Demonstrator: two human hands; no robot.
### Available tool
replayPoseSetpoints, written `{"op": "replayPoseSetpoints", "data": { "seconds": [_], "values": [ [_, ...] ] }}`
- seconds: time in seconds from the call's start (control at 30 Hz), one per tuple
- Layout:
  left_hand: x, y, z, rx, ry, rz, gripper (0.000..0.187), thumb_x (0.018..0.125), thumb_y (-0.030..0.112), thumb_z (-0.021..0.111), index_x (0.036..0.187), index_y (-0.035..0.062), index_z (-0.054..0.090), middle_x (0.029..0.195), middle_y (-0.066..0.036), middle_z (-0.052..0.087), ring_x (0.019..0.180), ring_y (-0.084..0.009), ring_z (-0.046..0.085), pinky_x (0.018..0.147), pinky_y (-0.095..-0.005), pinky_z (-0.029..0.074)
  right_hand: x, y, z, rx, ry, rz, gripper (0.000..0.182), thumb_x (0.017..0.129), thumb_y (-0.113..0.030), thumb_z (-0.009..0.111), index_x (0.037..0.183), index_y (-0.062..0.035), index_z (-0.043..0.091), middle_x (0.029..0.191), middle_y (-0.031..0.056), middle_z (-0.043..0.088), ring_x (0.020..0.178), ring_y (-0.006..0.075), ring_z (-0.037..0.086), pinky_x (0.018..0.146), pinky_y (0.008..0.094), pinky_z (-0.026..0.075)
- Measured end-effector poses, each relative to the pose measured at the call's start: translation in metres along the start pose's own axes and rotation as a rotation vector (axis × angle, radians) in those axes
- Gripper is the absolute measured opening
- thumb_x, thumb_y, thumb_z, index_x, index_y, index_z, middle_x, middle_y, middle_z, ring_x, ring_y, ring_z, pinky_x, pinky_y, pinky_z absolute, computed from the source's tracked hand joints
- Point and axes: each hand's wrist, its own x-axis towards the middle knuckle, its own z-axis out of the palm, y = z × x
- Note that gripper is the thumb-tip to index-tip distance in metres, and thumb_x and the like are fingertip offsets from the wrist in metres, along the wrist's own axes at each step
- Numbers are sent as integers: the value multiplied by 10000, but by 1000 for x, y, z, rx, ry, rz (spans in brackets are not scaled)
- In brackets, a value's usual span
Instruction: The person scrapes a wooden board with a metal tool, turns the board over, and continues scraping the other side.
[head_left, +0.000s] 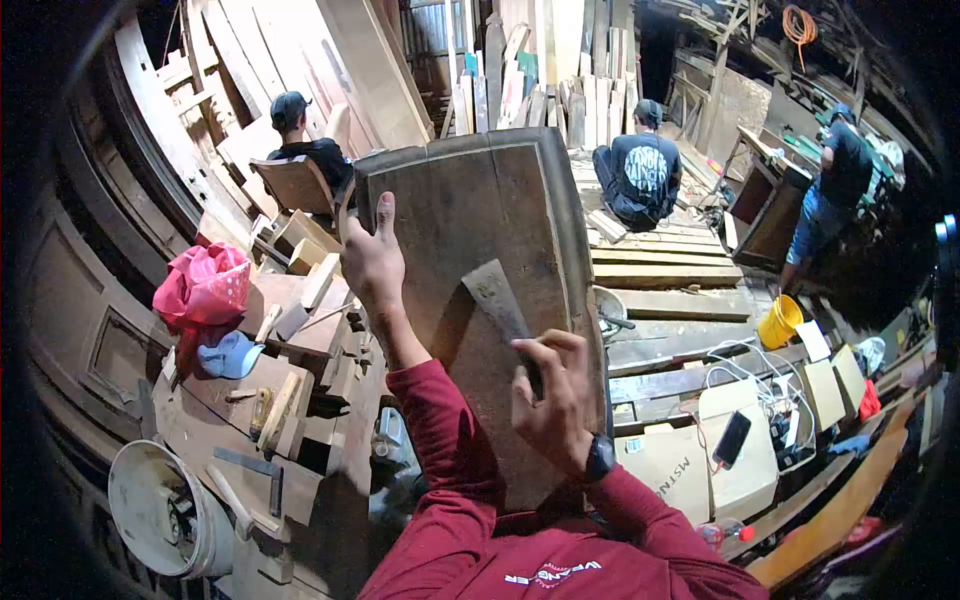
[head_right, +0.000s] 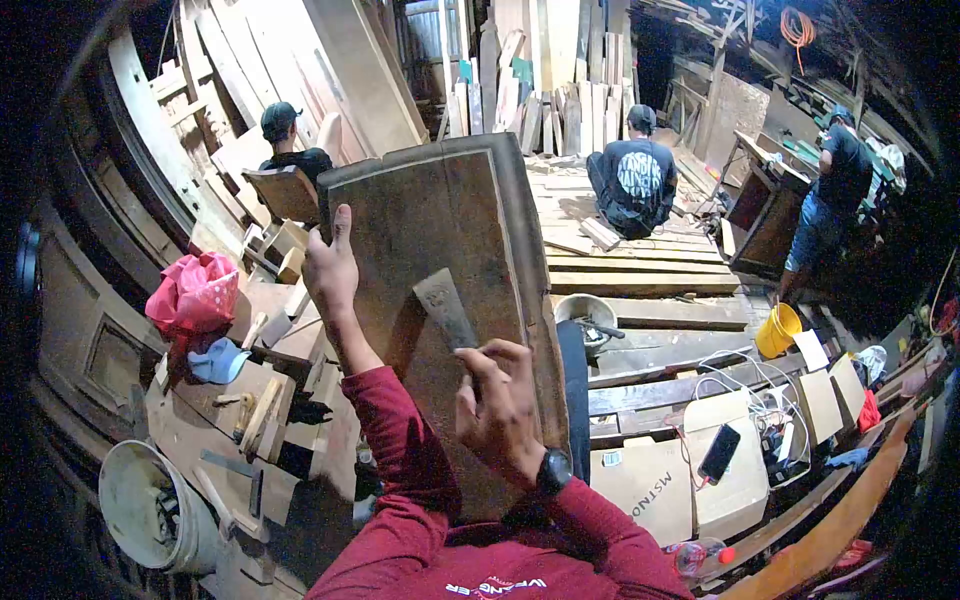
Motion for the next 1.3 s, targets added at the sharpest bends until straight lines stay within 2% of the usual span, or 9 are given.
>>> {"op": "replayPoseSetpoints", "data": {
  "seconds": [0.17, 0.33, 0.47, 0.57, 0.6, 0.73, 0.97, 1.13, 1.3],
  "values": [
    [4, 1, -3, 19, -84, -7, 1089, 864, 864, 438, 1361, -99, 539, 1272, -362, 610, 1231, -500, 571, 1034, -521, 449, 14, -7, 22, 106, 118, -203, 508, 783, 113, 636, 1248, -92, 661, 1041, 139, 617, 818, 242, 661, 678, 324, 543],
    [-2, 2, 4, 16, 65, 54, 954, 898, 794, 487, 1309, -62, 577, 1213, -352, 639, 1164, -514, 598, 972, -543, 476, 40, -13, 42, 295, 325, -312, 331, 825, 52, 708, 1131, -59, 654, 1042, 138, 673, 896, 281, 718, 735, 344, 576],
    [-2, 4, 2, 29, 67, 57, 901, 915, 755, 513, 1357, -29, 556, 1243, -328, 640, 1158, -513, 603, 971, -542, 480, 28, 4, 56, 333, 156, -397, 489, 740, 14, 756, 1213, -65, 662, 1049, 138, 677, 857, 274, 723, 727, 356, 596],
    [-1, 3, 0, 34, 58, 56, 887, 921, 750, 508, 1360, -18, 555, 1245, -318, 645, 1157, -505, 608, 976, -533, 482, 35, 8, 53, 267, 39, -469, 463, 722, -52, 780, 1177, -63, 697, 1060, 146, 681, 826, 277, 719, 716, 369, 597],
    [-2, 2, 1, 8, 72, 82, 887, 921, 752, 505, 1356, -18, 558, 1243, -320, 644, 1156, -506, 608, 976, -534, 482, 34, 10, 52, 229, 62, -509, 320, 733, -101, 772, 1046, -47, 730, 996, 149, 695, 739, 258, 704, 647, 354, 573],
    [-5, 4, 1, -54, 70, 118, 897, 916, 765, 495, 1335, -24, 569, 1234, -331, 642, 1153, -512, 608, 979, -536, 483, 21, 12, 33, 281, 56, -621, 224, 713, -76, 721, 933, -31, 724, 838, 125, 690, 592, 205, 643, 531, 301, 478],
    [1, 5, 3, 55, 3, 16, 851, 935, 728, 513, 1345, -16, 562, 1246, -311, 647, 1155, -490, 621, 973, -524, 496, 23, 20, 42, 247, 61, -656, 304, 698, -77, 731, 999, -37, 717, 896, 120, 691, 591, 202, 618, 547, 304, 480],
    [-4, 7, 3, 23, 50, 77, 765, 954, 673, 541, 1421, 69, 522, 1301, -258, 644, 1163, -453, 632, 980, -501, 497, 14, 23, 43, 209, 23, -670, 309, 732, -122, 758, 1033, -56, 729, 944, 117, 696, 673, 211, 656, 571, 323, 500],
    [-3, 6, 8, 13, 69, 70, 859, 933, 733, 501, 1404, 15, 529, 1292, -297, 630, 1205, -486, 593, 1010, -520, 470, 42, 19, 45, 264, 121, -584, 313, 738, -106, 759, 1045, -60, 721, 970, 116, 692, 760, 266, 702, 634, 365, 549]
  ]
}}
